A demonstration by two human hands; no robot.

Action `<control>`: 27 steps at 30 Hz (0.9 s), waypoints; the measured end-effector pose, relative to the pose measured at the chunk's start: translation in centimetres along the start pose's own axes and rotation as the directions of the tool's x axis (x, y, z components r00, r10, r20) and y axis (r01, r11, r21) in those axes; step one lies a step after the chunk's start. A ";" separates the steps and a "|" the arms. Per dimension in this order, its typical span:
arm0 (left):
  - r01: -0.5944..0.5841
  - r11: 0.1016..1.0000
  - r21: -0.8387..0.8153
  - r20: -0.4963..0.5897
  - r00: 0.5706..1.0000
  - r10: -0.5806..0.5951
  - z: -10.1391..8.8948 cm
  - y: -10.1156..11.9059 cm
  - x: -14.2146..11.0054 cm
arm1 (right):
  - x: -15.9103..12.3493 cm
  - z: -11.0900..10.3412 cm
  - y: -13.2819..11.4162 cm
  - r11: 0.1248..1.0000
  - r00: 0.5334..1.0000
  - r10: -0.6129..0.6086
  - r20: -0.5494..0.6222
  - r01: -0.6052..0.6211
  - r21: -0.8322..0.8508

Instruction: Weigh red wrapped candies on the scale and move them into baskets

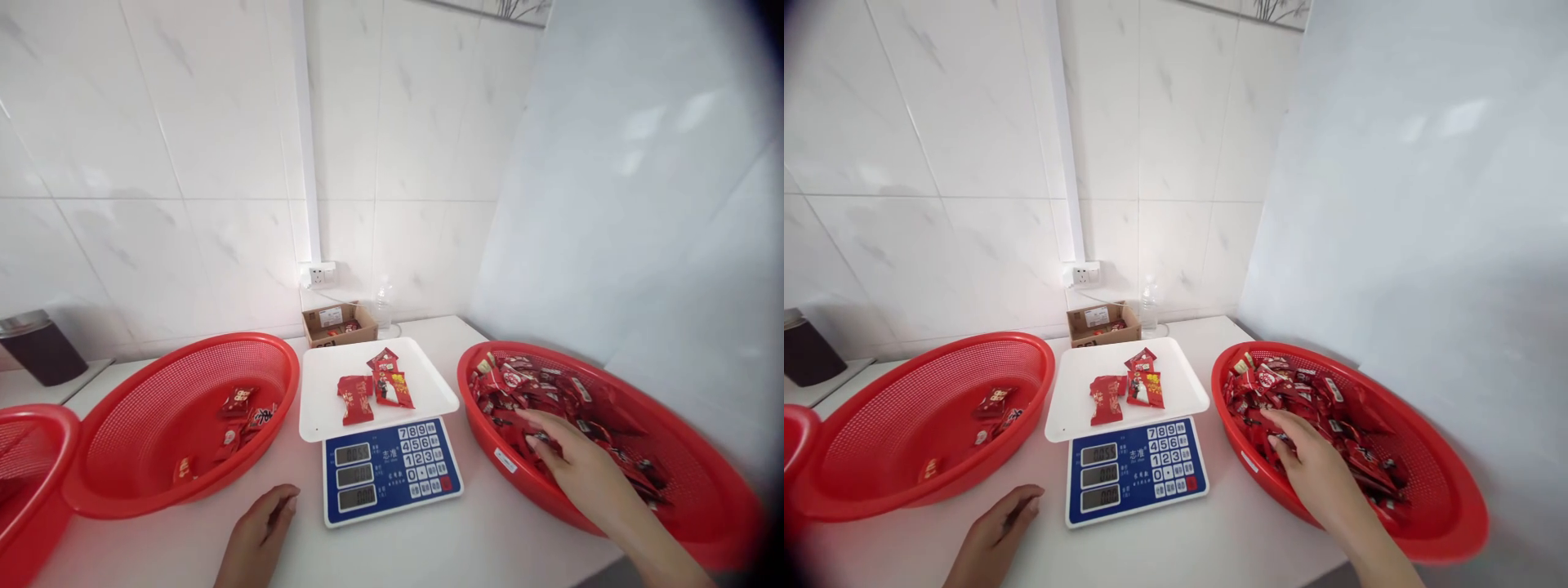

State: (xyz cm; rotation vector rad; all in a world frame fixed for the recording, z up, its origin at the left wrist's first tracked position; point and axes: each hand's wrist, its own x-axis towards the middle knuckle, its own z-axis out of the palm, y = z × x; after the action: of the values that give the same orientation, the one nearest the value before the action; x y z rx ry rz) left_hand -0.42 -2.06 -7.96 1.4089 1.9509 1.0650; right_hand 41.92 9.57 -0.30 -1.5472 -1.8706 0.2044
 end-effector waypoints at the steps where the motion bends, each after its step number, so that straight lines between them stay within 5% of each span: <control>1: 0.010 1.000 -0.002 0.013 1.000 -0.010 0.0 -0.2 0.1 | 0.0 0.0 -0.1 1.000 1.000 0.008 0.010 -0.008 0.007; 10: 0.034 0.999 0.004 0.060 0.998 -0.034 0.2 -1.5 0.8 | 0.0 -0.4 -0.7 0.989 0.986 0.149 0.074 -0.148 -0.030; 27: 0.061 0.998 0.015 0.058 0.996 -0.061 0.1 -1.2 1.0 | -0.5 -0.6 -1.5 1.000 1.000 -0.013 -0.006 0.013 0.021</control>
State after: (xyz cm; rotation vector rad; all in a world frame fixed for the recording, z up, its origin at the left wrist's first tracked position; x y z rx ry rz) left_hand -1.36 -1.33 -8.97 1.3629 1.9497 0.9748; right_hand 41.07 8.53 0.75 -1.5194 -1.8681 0.2134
